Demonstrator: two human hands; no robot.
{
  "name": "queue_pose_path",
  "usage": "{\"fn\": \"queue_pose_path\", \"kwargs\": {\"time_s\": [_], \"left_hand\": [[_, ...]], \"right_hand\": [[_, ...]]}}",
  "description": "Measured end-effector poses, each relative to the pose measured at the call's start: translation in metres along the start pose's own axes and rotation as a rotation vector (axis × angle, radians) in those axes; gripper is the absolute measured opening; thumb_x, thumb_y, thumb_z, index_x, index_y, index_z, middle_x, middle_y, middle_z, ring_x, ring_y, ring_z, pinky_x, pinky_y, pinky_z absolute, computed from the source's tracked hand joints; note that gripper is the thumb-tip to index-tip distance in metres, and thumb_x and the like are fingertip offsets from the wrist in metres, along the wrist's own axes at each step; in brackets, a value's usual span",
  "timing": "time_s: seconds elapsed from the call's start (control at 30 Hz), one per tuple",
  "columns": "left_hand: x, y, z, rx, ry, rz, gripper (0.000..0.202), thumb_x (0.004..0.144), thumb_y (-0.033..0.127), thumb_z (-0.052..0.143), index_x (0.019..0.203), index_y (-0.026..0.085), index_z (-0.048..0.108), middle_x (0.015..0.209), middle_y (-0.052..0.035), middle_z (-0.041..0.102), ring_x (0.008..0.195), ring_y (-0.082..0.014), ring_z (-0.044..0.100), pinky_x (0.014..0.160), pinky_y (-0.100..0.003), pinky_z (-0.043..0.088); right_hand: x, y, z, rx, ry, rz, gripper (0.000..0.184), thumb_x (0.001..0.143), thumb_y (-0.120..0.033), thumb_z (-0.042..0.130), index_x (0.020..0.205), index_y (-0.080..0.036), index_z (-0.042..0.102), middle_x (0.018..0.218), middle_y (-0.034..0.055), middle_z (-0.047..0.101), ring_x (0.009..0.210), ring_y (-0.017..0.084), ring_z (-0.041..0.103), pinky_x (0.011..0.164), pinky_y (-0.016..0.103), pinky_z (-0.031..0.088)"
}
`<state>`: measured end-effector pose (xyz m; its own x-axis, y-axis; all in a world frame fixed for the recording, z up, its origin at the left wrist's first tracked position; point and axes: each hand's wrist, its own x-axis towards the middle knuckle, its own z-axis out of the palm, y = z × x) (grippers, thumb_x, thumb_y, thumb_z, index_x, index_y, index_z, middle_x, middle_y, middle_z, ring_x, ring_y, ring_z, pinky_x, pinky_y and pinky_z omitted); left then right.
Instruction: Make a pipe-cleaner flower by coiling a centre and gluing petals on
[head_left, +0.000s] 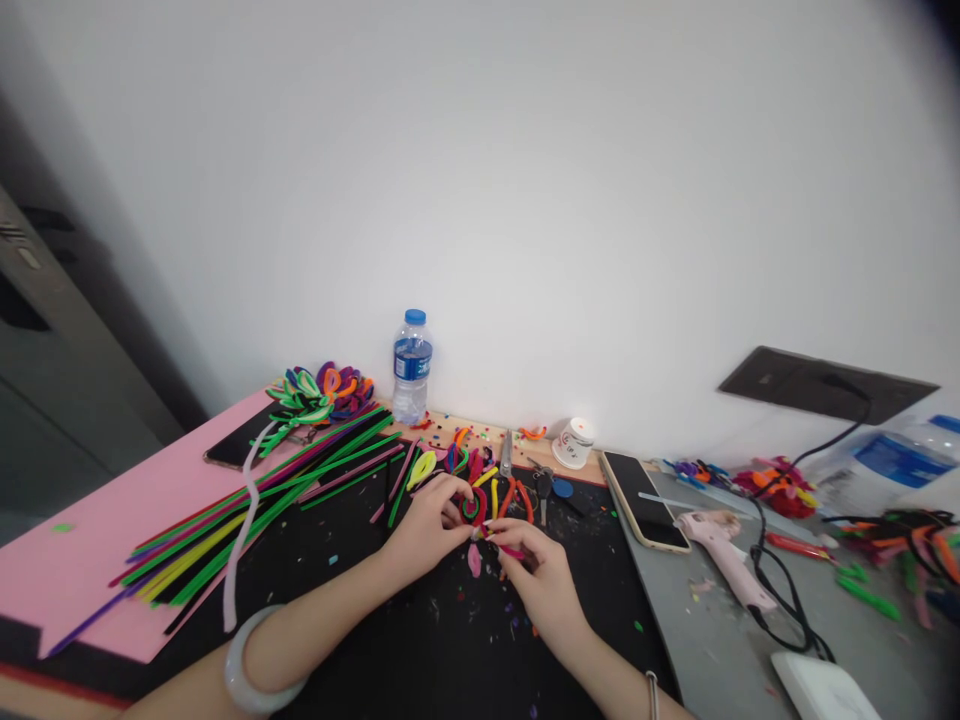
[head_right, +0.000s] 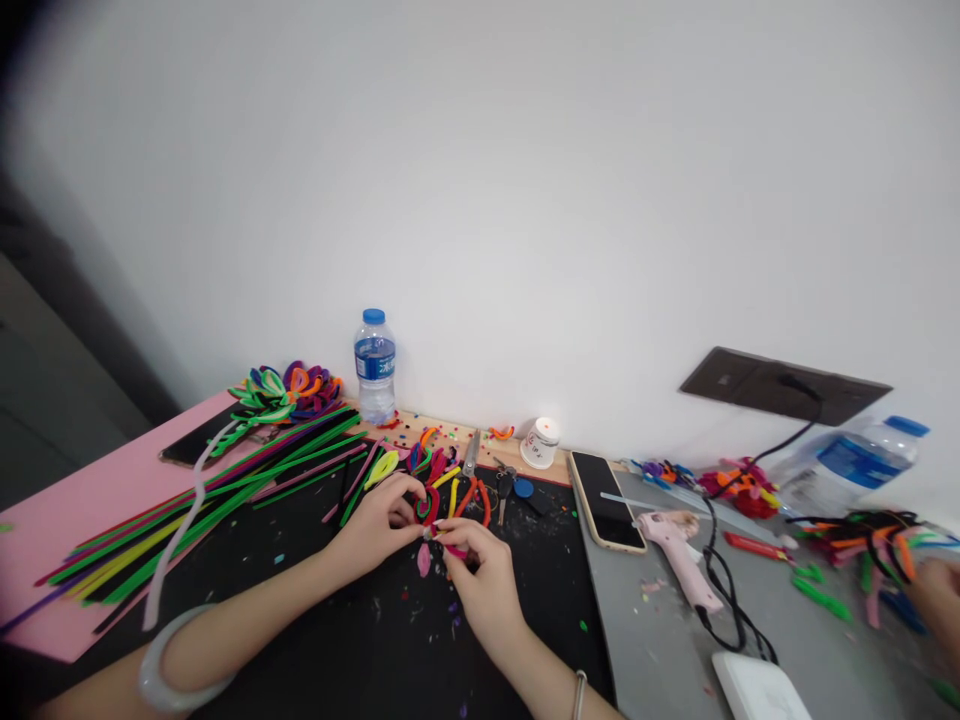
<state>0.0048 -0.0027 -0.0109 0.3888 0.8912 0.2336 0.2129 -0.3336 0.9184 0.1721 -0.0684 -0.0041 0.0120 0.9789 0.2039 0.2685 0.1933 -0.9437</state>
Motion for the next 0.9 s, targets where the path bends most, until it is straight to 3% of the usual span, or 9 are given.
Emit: {"fn": "queue_pose_path", "kwargs": {"time_s": [0.13,0.47,0.67,0.9], "left_hand": [[0.0003,-0.0022,0.0001,0.008,-0.007,-0.004,0.021,0.067,0.013,0.061,0.082,0.02,0.049,0.09,0.002,0.047,0.058,-0.0068,0.056,0.052,-0.019,0.05],[0.0006,-0.0048,0.0001,0.006,-0.013,0.001,0.022,0.067,0.013,0.062,0.083,0.02,0.048,0.091,0.002,0.046,0.058,-0.0067,0.056,0.052,-0.019,0.049],[0.0007,-0.0014,-0.0006,0.004,-0.016,-0.002,0.02,0.068,0.014,0.062,0.082,0.02,0.049,0.09,0.0017,0.046,0.058,-0.0066,0.056,0.051,-0.019,0.049],[-0.0001,-0.0018,-0.0007,0.002,-0.019,-0.015,0.022,0.067,0.012,0.062,0.082,0.02,0.048,0.09,0.002,0.046,0.059,-0.007,0.056,0.052,-0.019,0.049]], "right_hand": [[0.0002,0.0019,-0.0005,0.001,-0.012,0.016,0.016,0.073,-0.01,0.054,0.075,-0.019,0.067,0.097,0.0073,0.067,0.082,0.02,0.065,0.061,0.026,0.049],[-0.0013,0.0039,-0.0007,-0.004,-0.018,0.006,0.017,0.073,-0.009,0.054,0.076,-0.019,0.067,0.098,0.0071,0.067,0.087,0.021,0.063,0.068,0.027,0.049],[-0.0008,0.0061,-0.0011,0.0,-0.026,0.026,0.016,0.074,-0.01,0.053,0.076,-0.019,0.066,0.099,0.0073,0.066,0.079,0.019,0.064,0.059,0.025,0.049],[-0.0005,0.0034,-0.0013,-0.001,-0.024,0.019,0.016,0.073,-0.009,0.053,0.076,-0.019,0.066,0.099,0.0072,0.066,0.084,0.02,0.064,0.063,0.025,0.049]]}}
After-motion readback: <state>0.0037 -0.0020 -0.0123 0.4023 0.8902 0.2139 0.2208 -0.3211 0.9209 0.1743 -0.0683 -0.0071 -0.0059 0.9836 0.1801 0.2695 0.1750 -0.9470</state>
